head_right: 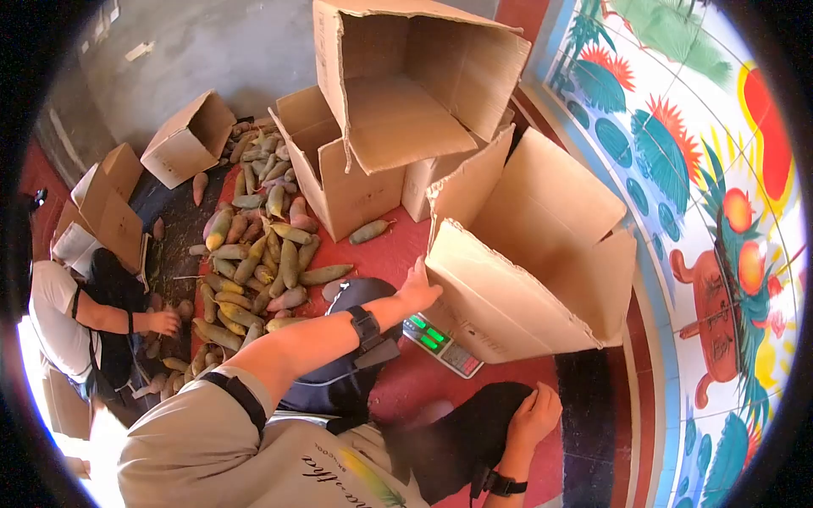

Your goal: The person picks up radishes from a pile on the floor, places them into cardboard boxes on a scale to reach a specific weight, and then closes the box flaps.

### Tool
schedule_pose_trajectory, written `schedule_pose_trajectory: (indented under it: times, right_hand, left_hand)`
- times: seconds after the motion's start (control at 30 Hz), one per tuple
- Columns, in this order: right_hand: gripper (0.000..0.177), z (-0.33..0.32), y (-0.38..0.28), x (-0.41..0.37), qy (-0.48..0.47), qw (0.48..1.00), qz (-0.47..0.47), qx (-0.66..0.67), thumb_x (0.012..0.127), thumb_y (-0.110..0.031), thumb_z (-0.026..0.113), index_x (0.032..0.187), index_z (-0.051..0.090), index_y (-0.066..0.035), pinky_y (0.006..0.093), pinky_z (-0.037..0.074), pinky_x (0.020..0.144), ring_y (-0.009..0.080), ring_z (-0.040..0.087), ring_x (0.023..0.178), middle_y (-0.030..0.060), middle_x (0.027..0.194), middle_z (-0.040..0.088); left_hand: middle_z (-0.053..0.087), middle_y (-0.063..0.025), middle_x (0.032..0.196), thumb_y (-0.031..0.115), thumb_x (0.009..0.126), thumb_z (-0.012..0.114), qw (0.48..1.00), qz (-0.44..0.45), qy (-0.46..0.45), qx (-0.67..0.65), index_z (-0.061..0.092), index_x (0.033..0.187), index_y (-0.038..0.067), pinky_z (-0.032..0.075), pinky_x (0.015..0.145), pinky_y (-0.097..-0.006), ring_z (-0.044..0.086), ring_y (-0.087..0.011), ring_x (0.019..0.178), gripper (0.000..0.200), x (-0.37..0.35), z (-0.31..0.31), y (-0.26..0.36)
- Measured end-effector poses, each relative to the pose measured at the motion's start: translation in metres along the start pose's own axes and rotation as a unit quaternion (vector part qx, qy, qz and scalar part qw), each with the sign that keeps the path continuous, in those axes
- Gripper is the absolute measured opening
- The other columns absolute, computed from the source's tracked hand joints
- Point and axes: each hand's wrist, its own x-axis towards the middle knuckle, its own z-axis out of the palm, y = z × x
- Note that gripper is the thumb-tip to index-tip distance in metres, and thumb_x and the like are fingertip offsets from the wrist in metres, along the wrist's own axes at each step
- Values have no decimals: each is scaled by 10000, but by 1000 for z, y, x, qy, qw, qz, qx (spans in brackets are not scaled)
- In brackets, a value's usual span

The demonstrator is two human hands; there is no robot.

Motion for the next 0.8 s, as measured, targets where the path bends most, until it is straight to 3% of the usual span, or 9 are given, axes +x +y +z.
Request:
schedule_pose_trajectory:
  times: [0.1,0.13,0.47,0.53,0.8]
  right_hand:
    - [156,0,0,0,6,1000,2,-5,790,-14,538,939,586,-14,392,428,765,314,549,864,141,923,588]
    - [148,0,0,0,10,1000,-1,-10,803,-26,529,940,585,-21,391,433,755,315,554,853,141,911,585]
    - [165,0,-2,-1,-2,1000,1,1,790,-16,537,945,591,-6,394,422,786,313,544,901,142,945,596]
    - [165,1,-1,-2,-12,1000,9,-4,794,-18,535,949,592,-7,396,422,793,314,542,907,143,950,594]
    - [170,-2,3,-5,-17,1000,14,-8,807,-31,529,965,591,-18,402,421,788,319,540,894,148,948,585]
  left_hand:
    - [233,-303,1349,212,732,558,1000,1,-16,7,47,1383,-28,292,1038,-445,298,-436,1252,862,-4,-3,3]
    - [231,-342,1328,220,730,587,1000,6,-15,12,43,1381,-27,300,1034,-410,303,-439,1244,884,-3,-1,1]
    - [249,-309,1350,233,747,586,1000,2,0,1,6,1389,-19,300,1027,-414,299,-417,1258,901,-10,-2,9]
    - [144,-295,1401,227,747,565,997,-32,-63,11,-97,1385,-10,256,1060,-420,242,-417,1294,950,-16,-9,19]
    - [82,-316,1404,211,751,559,999,15,-20,-23,-121,1368,-42,240,1065,-431,205,-437,1301,952,-15,4,10]
